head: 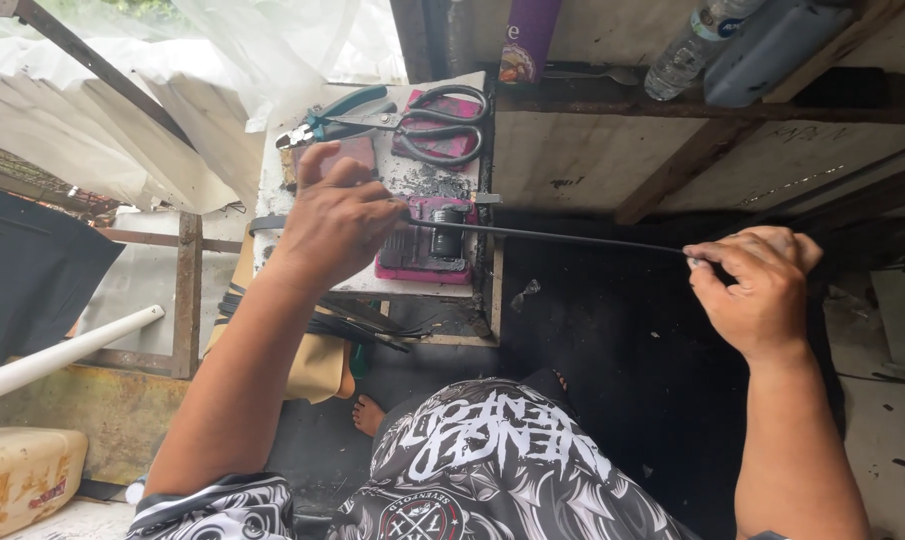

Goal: Dyeing the edges of leather strips using a roller applicator and hanging them to dry on a line.

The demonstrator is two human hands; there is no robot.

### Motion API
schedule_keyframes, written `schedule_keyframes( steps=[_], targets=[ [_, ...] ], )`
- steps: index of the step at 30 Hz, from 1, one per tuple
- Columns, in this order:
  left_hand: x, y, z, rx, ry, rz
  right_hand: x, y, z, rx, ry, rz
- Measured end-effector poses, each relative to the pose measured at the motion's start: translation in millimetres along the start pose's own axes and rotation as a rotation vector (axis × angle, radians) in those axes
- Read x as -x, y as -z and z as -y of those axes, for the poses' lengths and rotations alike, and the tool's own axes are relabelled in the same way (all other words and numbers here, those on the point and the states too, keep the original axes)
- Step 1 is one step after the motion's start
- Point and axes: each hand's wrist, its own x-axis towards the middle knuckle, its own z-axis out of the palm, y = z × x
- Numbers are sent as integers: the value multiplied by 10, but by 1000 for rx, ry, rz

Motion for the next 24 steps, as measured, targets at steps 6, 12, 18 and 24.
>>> schedule_keyframes(
  steps=[6,12,18,24],
  targets=[
    [-201,-134,-165,71,-49,-7,255,82,-296,80,-84,36],
    [-356,-167,-243,110,-87,22,393,64,-536,102,-170,96],
    [-445,-20,-213,487,23,159,137,369,-491,-145,-381,372],
    [-527,289,-201,906,177,313,28,502,-466,-504,-614,613]
  ],
)
